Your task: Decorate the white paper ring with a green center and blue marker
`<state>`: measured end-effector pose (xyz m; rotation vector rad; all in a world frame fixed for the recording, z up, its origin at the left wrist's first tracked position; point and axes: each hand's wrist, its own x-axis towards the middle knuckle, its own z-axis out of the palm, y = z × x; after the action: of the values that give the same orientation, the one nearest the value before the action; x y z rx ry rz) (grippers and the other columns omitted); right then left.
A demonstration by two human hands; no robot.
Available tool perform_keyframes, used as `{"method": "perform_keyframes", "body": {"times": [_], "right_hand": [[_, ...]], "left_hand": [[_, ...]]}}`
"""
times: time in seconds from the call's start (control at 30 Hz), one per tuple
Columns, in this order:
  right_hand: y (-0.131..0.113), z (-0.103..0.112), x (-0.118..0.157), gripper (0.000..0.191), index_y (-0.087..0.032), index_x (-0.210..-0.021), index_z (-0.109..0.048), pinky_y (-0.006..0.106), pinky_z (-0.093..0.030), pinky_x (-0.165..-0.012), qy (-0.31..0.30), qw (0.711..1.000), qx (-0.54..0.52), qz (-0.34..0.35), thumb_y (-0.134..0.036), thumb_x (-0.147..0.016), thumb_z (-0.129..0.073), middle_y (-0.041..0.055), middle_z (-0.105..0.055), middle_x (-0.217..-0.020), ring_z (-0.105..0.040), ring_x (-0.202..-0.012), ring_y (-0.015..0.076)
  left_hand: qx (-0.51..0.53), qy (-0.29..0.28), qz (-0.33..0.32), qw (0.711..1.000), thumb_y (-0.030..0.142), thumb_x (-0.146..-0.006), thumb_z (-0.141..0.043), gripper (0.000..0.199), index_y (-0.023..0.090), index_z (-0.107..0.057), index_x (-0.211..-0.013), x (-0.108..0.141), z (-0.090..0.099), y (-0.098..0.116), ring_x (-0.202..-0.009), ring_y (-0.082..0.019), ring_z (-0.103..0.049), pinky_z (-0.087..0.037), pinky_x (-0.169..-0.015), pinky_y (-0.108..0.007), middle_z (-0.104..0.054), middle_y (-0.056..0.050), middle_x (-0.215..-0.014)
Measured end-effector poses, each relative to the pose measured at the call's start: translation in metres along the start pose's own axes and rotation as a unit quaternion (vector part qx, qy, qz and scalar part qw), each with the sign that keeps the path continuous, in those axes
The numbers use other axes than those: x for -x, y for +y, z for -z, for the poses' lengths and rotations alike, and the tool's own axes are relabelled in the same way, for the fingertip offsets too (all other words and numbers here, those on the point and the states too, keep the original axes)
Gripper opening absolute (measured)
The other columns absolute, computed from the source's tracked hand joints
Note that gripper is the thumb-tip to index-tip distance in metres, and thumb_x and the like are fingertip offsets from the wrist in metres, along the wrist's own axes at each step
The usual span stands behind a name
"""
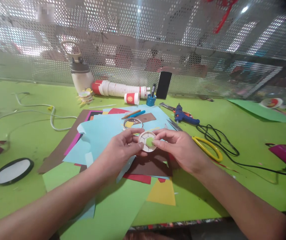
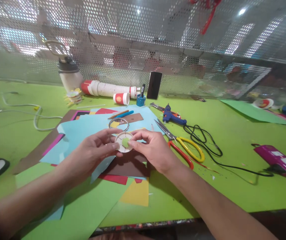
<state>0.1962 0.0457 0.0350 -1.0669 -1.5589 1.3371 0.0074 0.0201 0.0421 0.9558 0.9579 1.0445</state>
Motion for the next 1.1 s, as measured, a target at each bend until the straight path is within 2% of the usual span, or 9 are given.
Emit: {"method": "perform_keyframes", "body": {"times": [0.2, 0.53, 1.1], "right_hand": [[0.0008, -0.0005, 0.0014, 0.017, -0.018, -0.071, -0.068, 0.040, -0.051, -0.086, 0.005, 1.000, 0.028, 0.006, -0.031, -0.080, -0.073, 0.0079, -0.067, -0.111, -0.065, -0.099, 0.0242], [-0.0043, -0.0020, 0.0012, 0.016, -0.018, -0.068, -0.068, 0.041, -0.047, -0.092, 0.013, 0.997, 0.078, 0.004, -0.030, -0.079, -0.071, 0.0090, -0.069, -0.109, -0.064, -0.102, 0.0256], [-0.0037, -0.0053, 0.0025, 0.017, -0.019, -0.065, -0.064, 0.040, -0.048, -0.091, 0.022, 0.997, 0.079, -0.001, -0.029, -0.078, -0.070, 0.0099, -0.068, -0.112, -0.064, -0.103, 0.0259]], "left_hand": [[-0.002, 0.006, -0.001, 1.000, 0.024, -0.073, -0.078, 0.046, 0.015, -0.061, -0.114, 0.0003, -0.0016, -0.0017, -0.071, -0.014, -0.067, -0.052, -0.074, -0.027, -0.069, -0.001, -0.084], [-0.009, 0.013, -0.013, 1.000, 0.027, -0.069, -0.081, 0.046, 0.015, -0.065, -0.111, 0.0002, -0.0014, -0.0043, -0.067, -0.014, -0.066, -0.051, -0.070, -0.029, -0.070, -0.002, -0.082], [-0.020, 0.006, -0.008, 1.000, 0.025, -0.076, -0.074, 0.037, 0.017, -0.063, -0.110, 0.0010, -0.0026, -0.0056, -0.071, -0.014, -0.065, -0.049, -0.075, -0.028, -0.068, 0.001, -0.080]]}}
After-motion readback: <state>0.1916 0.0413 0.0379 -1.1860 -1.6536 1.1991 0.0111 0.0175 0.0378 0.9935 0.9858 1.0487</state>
